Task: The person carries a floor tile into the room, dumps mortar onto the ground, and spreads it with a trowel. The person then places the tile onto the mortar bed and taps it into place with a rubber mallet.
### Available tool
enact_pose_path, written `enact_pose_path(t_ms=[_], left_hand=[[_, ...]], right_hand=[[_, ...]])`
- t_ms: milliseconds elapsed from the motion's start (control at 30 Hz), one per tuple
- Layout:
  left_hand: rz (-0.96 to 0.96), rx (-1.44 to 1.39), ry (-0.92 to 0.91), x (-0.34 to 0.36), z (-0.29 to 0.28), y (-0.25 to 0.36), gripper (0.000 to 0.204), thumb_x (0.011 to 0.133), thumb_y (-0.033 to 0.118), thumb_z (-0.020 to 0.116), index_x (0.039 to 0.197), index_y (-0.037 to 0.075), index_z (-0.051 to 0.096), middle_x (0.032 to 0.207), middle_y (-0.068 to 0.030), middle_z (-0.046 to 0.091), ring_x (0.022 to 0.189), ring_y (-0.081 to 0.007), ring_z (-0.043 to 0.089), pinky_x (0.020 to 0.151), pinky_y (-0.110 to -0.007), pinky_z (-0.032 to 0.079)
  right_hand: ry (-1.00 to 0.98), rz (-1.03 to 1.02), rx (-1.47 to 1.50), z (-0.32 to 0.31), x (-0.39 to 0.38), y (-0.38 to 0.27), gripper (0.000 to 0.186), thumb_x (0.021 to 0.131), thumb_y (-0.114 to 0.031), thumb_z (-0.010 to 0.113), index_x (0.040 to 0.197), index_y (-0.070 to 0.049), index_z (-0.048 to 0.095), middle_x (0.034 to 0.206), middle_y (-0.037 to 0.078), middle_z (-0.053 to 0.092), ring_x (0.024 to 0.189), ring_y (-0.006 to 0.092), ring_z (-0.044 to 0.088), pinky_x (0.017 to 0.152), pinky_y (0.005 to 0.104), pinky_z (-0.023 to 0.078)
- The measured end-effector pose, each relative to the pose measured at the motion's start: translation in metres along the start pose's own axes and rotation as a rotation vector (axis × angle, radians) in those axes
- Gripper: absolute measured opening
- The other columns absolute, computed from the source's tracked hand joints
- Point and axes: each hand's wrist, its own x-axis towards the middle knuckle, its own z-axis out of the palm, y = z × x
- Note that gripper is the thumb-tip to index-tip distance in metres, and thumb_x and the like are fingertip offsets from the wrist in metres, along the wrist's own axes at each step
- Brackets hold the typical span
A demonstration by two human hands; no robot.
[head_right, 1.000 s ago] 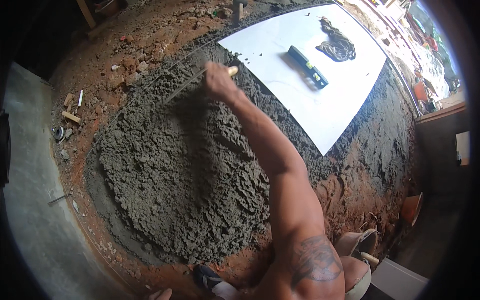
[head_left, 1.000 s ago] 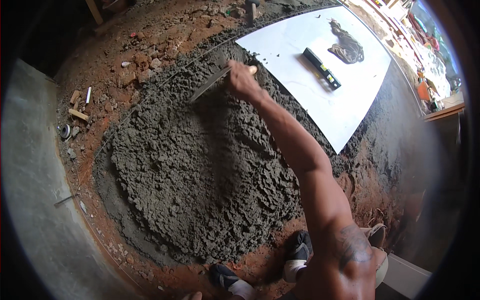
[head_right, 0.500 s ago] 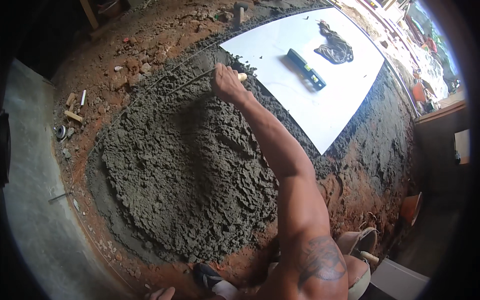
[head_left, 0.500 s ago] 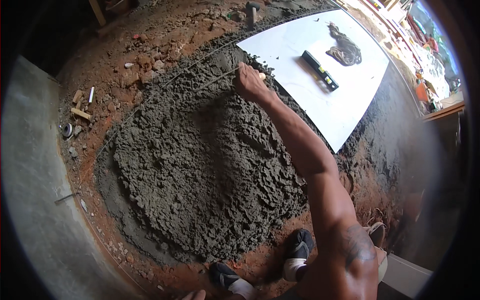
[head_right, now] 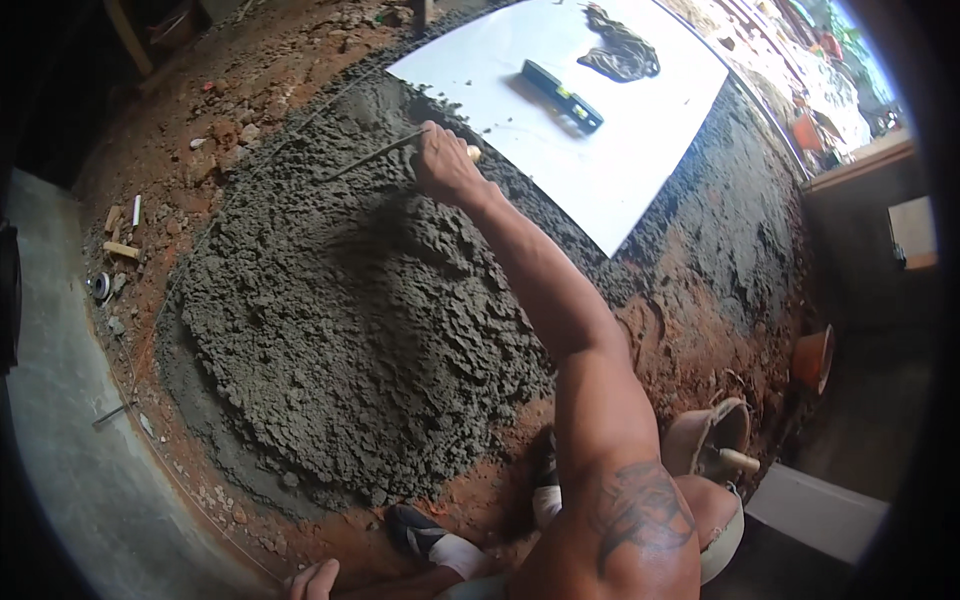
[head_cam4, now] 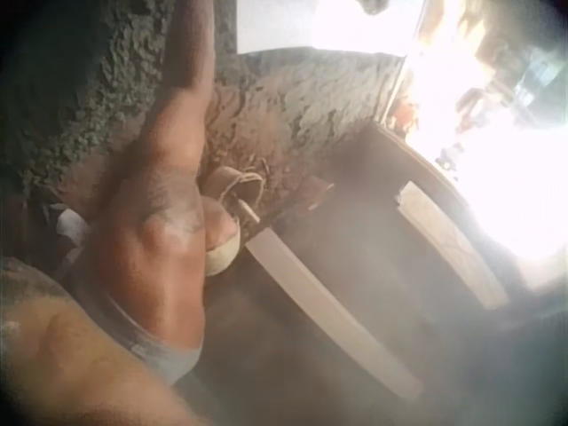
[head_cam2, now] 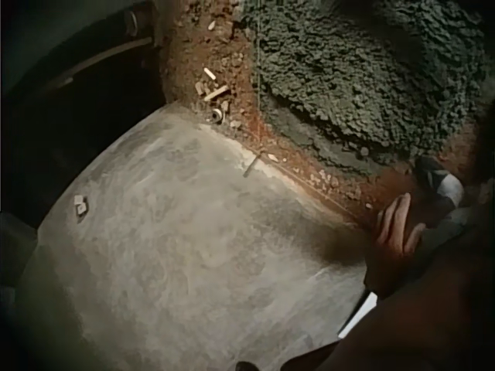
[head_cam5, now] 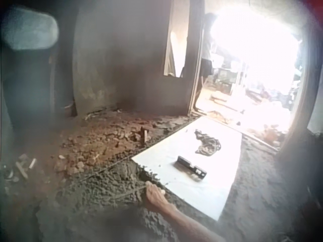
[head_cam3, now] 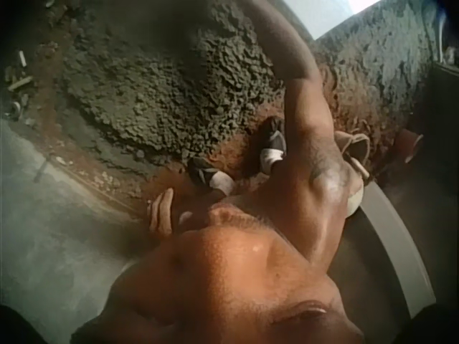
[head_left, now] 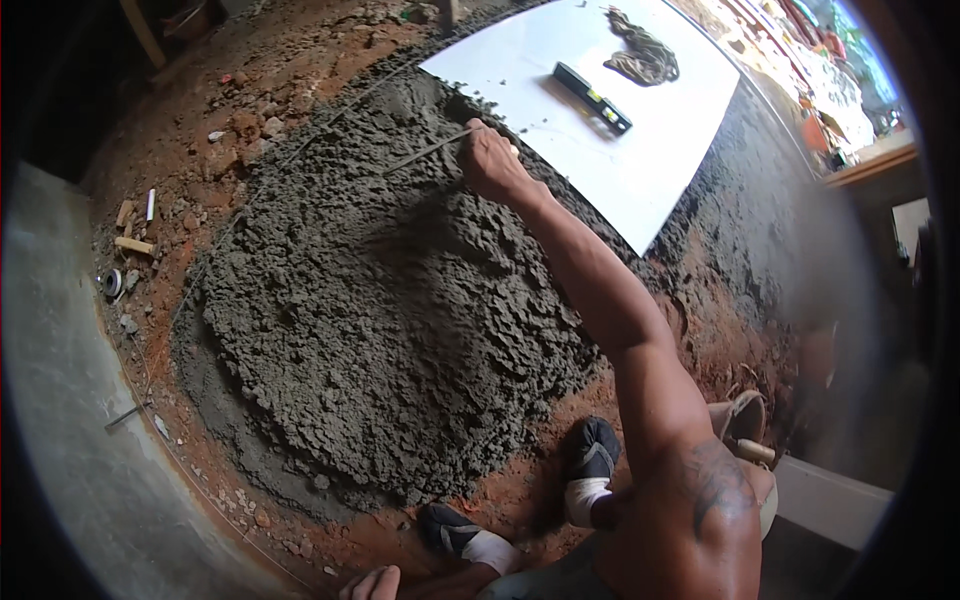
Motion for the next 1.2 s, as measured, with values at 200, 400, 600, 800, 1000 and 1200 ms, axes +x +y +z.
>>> enact_pose_path(t_ms=[200,400,600,800,1000,1200], left_hand=[[0.030,0.045,0.015,-0.001,-0.002,0.009,0.043,0.093,0.033,0.052,0.111,-0.005,0.065,0.101,-0.0245,0.066,0.091,-0.0421,0.063,0.089,-0.056,0.049],[0.033,-0.030,0.021,0.001,-0.007,0.012,0.046,0.095,0.033,0.053,0.125,-0.002,0.057,0.118,-0.0254,0.060,0.105,-0.0426,0.058,0.091,-0.054,0.046],[0.058,-0.017,-0.152,0.002,-0.016,0.006,0.052,0.095,0.036,0.055,0.132,0.000,0.051,0.125,-0.0248,0.055,0.114,-0.0449,0.053,0.102,-0.055,0.039],[0.050,0.005,-0.153,0.010,-0.013,0.012,0.053,0.093,0.034,0.059,0.134,0.000,0.050,0.126,-0.0248,0.055,0.116,-0.0458,0.051,0.105,-0.058,0.035],[0.084,0.003,-0.154,0.010,-0.011,0.012,0.051,0.093,0.030,0.060,0.133,0.000,0.051,0.126,-0.0244,0.055,0.115,-0.0453,0.052,0.104,-0.059,0.036],[0.037,-0.018,-0.110,0.007,-0.011,-0.003,0.052,0.094,0.036,0.060,0.132,0.001,0.053,0.123,-0.0231,0.058,0.112,-0.0435,0.055,0.096,-0.052,0.044]], right_hand=[[0.031,-0.054,-0.058,-0.015,-0.048,0.005,0.017,0.094,-0.020,0.029,0.089,-0.006,0.036,0.077,0.014,0.039,0.076,0.0282,0.042,0.076,0.0436,0.036],[0.039,-0.008,0.105,-0.031,-0.093,0.004,0.008,0.093,-0.014,0.032,0.087,-0.009,0.034,0.074,0.010,0.033,0.071,0.0256,0.037,0.071,0.0424,0.035],[0.008,0.050,0.040,-0.038,-0.122,0.027,0.030,0.100,-0.026,0.018,0.091,-0.006,0.039,0.079,0.013,0.039,0.076,0.0277,0.042,0.076,0.0425,0.038],[0.016,0.091,-0.088,-0.047,-0.141,0.048,0.027,0.099,-0.025,0.027,0.095,-0.002,0.041,0.080,0.016,0.044,0.079,0.0304,0.047,0.079,0.0440,0.040],[0.224,-0.145,0.006,-0.055,-0.152,0.047,0.013,0.091,-0.001,0.040,0.079,0.000,0.047,0.076,0.015,0.045,0.068,0.0265,0.048,0.060,0.0432,0.044],[-0.059,0.005,-0.010,-0.084,-0.136,0.004,0.012,0.095,0.000,0.038,0.098,0.011,0.039,0.065,0.012,0.048,0.058,0.0264,0.051,0.051,0.0407,0.045]])
